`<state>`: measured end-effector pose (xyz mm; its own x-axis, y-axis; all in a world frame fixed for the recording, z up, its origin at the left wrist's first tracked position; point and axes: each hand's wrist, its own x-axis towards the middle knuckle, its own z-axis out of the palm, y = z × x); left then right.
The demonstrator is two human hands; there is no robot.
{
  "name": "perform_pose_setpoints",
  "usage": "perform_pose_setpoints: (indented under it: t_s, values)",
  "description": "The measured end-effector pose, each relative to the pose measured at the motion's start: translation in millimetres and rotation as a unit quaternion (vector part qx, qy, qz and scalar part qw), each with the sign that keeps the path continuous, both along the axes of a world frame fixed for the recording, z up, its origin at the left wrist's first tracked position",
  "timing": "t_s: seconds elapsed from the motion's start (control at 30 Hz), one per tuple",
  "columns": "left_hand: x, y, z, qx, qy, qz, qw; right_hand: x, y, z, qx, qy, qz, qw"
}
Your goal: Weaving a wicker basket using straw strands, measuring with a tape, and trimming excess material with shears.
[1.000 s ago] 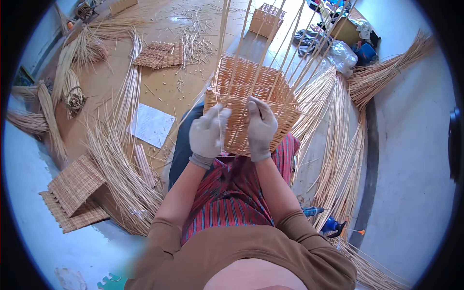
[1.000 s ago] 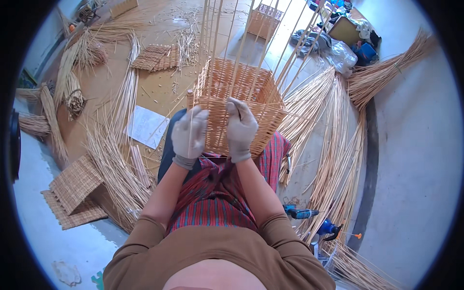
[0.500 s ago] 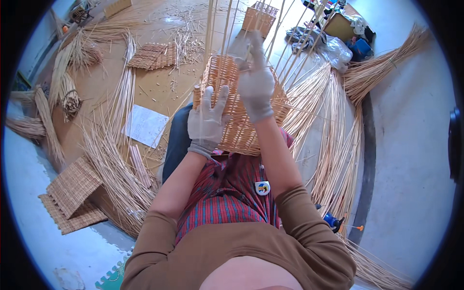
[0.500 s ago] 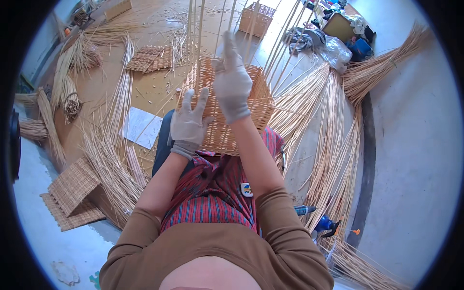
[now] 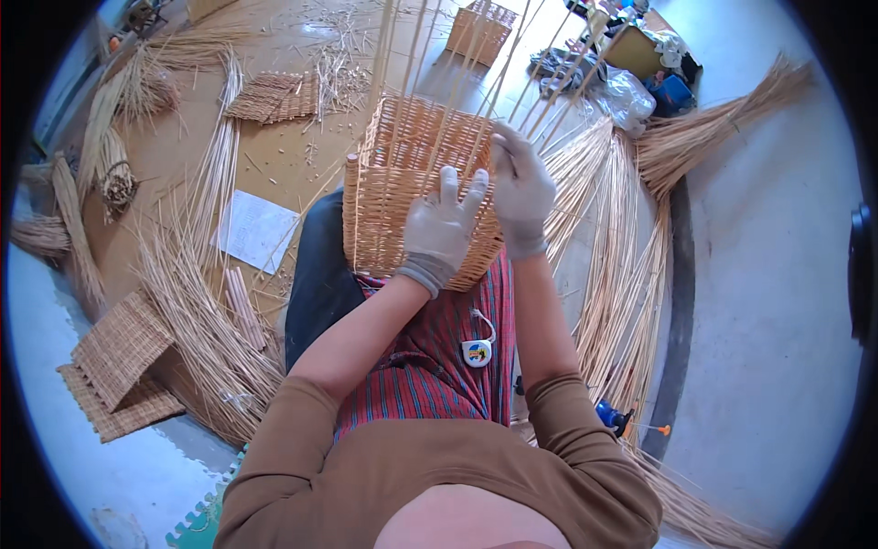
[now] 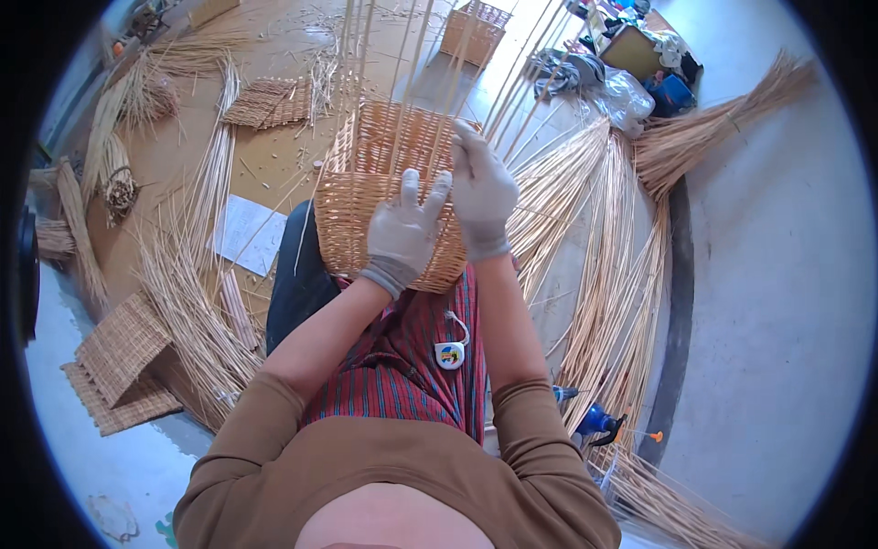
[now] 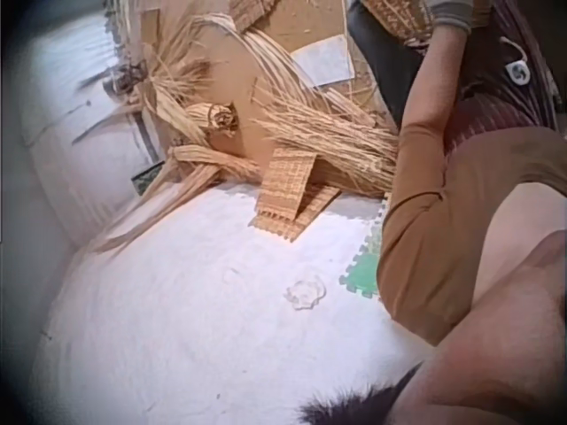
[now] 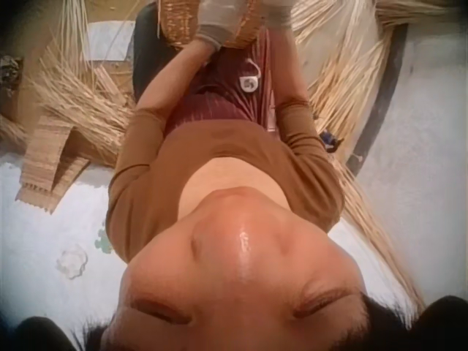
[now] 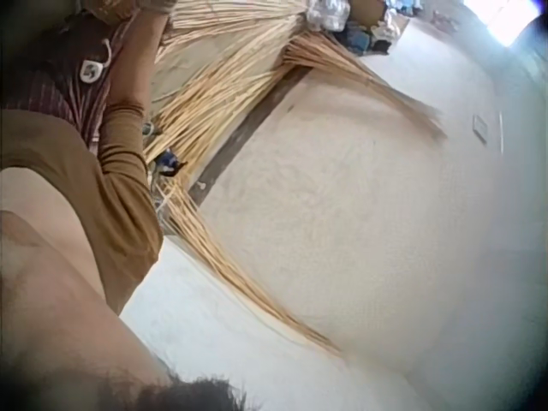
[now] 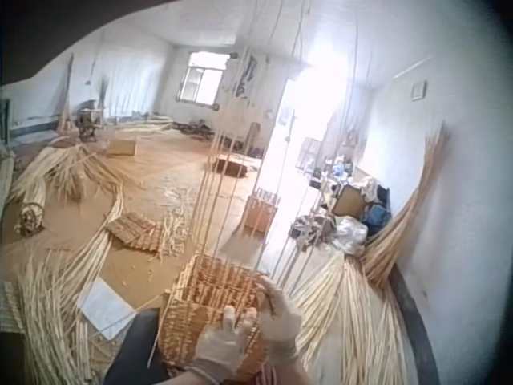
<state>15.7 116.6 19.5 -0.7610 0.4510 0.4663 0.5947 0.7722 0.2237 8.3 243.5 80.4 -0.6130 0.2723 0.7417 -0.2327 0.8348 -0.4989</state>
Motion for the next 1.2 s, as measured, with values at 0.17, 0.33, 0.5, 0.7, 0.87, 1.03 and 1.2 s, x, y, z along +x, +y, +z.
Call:
perform_pose_setpoints:
  t_s: [0.17,0.33,0.5,0.7,0.87,1.03,1.2]
  values:
    - [-1.9,-35.4,-13.4,0.339,-0.038,-0.169,0.925,54.3,-60.6,-43.7,-0.157,-0.017,0.099,0.982]
    - [-48.8,-108.6,-121.4,0.587,-0.199,0.032,0.784,36.1,-155.3,-24.9,0.021,-0.022,0.287,0.958]
    - [-82.0,-120.2,-22.9,0.392,0.051,-0.065,0.916,42.6,-142.8,-52.7,0.0,0.002,0.296,0.955]
    - [-83.4,-137.1,-8.7,0.401,-0.096,-0.098,0.906,25.9,-55.2,-44.1,-0.518,-0.152,0.13,0.832]
    - [-93.6,-121.8,-29.4,0.517,-0.209,-0.138,0.819,-7.2,-58.0,-14.0,-0.33,-0.061,0.08,0.939]
    - [-90.9,-108.9,-39.3,0.619,-0.299,-0.138,0.713,-69.1,-96.8,36.1,0.135,0.08,0.035,0.987]
    - [-89.7,-102.5,-35.3,0.657,-0.32,-0.132,0.67,-27.6,-67.9,8.7,-0.167,0.045,0.184,0.968]
